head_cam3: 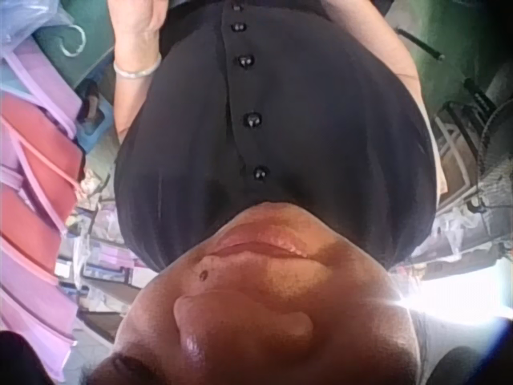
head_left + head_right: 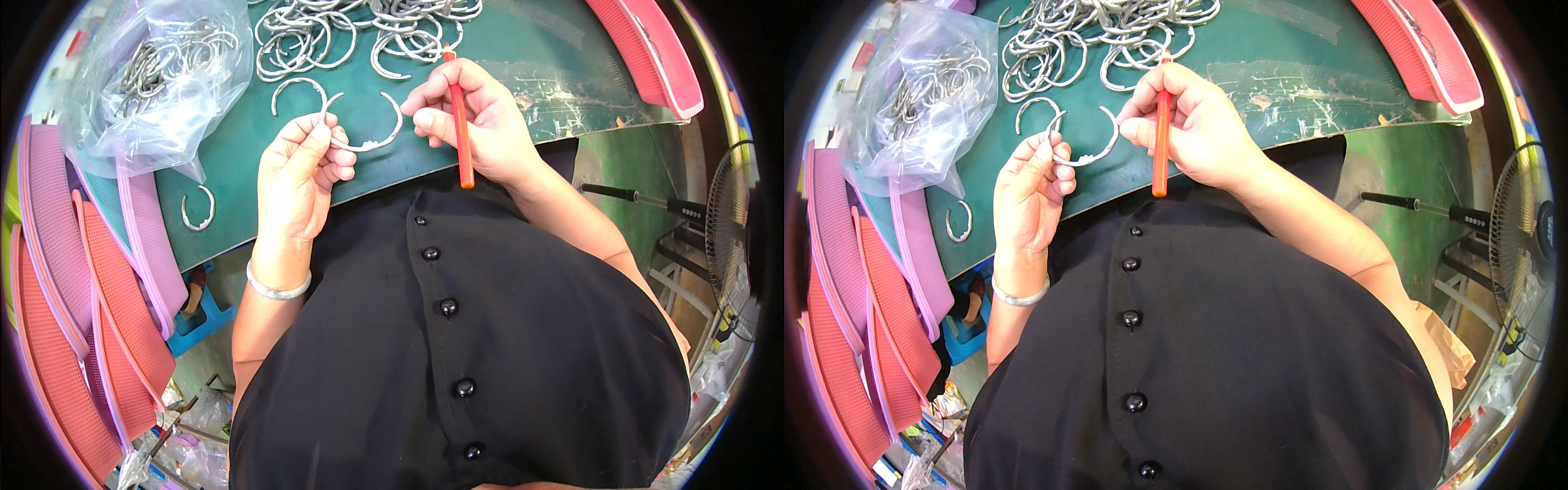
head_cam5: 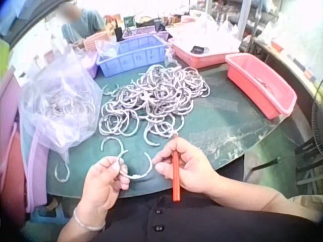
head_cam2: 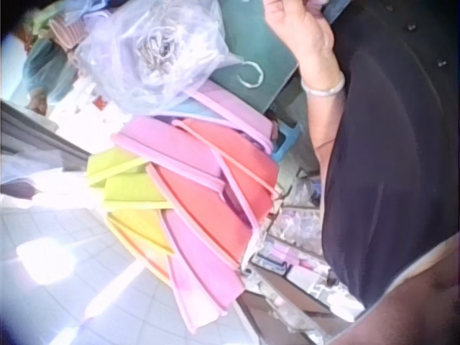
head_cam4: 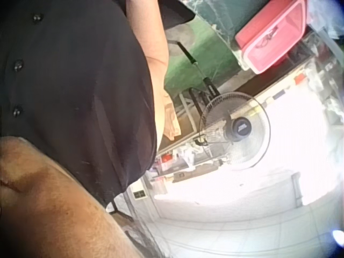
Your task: The person picks up metal rings from a pile on a workbench, turns them over while holding a red tool, and places them into another pile.
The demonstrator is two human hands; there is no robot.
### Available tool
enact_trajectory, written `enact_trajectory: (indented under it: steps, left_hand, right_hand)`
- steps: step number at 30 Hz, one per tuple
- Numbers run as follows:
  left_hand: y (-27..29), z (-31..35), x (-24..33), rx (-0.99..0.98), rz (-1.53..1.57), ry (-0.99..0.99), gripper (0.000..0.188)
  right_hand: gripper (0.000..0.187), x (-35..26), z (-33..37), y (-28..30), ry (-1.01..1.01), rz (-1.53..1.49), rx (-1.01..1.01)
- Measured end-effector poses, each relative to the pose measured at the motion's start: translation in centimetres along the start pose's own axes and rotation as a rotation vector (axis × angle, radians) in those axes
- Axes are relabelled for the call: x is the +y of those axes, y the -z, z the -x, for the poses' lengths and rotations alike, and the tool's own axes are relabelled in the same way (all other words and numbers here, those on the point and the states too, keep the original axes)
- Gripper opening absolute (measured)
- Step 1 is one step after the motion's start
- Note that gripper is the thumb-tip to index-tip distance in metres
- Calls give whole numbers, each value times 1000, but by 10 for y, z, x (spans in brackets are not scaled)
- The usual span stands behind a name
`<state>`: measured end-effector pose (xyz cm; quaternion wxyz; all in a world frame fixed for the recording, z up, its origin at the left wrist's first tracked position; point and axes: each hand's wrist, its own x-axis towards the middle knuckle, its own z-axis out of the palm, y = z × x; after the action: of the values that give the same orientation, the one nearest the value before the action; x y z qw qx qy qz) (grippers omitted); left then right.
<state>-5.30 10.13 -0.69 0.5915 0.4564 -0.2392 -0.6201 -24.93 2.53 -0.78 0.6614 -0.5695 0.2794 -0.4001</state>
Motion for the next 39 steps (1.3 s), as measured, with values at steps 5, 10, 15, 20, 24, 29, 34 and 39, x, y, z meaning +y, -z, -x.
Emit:
enact_trajectory:
  steps: [5, 10, 15, 20, 24, 29, 34, 39]
  left_hand:
    - [-1, -4, 5, -70, 71, 2, 16]
    - [-12, -8, 12, -80, 32, -96, 16]
    - [-20, -11, 16, -49, -85, -200, 19]
    - [-36, -8, 19, -16, 1, -197, 28]
    - [-45, -1, 12, -95, -27, -87, 36]
    - [-53, -4, 5, -126, 9, -134, 36]
    - [-54, -3, 6, -108, -19, -161, 35]
    - [-56, -3, 6, -102, -22, -179, 34]
  right_hand:
    - [21, -6, -6, -8, -46, -180, 44]
    - [19, -18, -9, -10, -96, -300, -29]
    - [18, -26, -9, -13, -60, -266, -37]
    - [18, -27, -12, -14, 9, -279, 9]
    - [18, -27, -15, -15, 83, -252, 31]
    - [18, -23, -13, -17, 209, -134, -8]
    - [17, -26, -11, -17, 215, -92, -30]
    - [17, -26, -10, -18, 224, -78, -37]
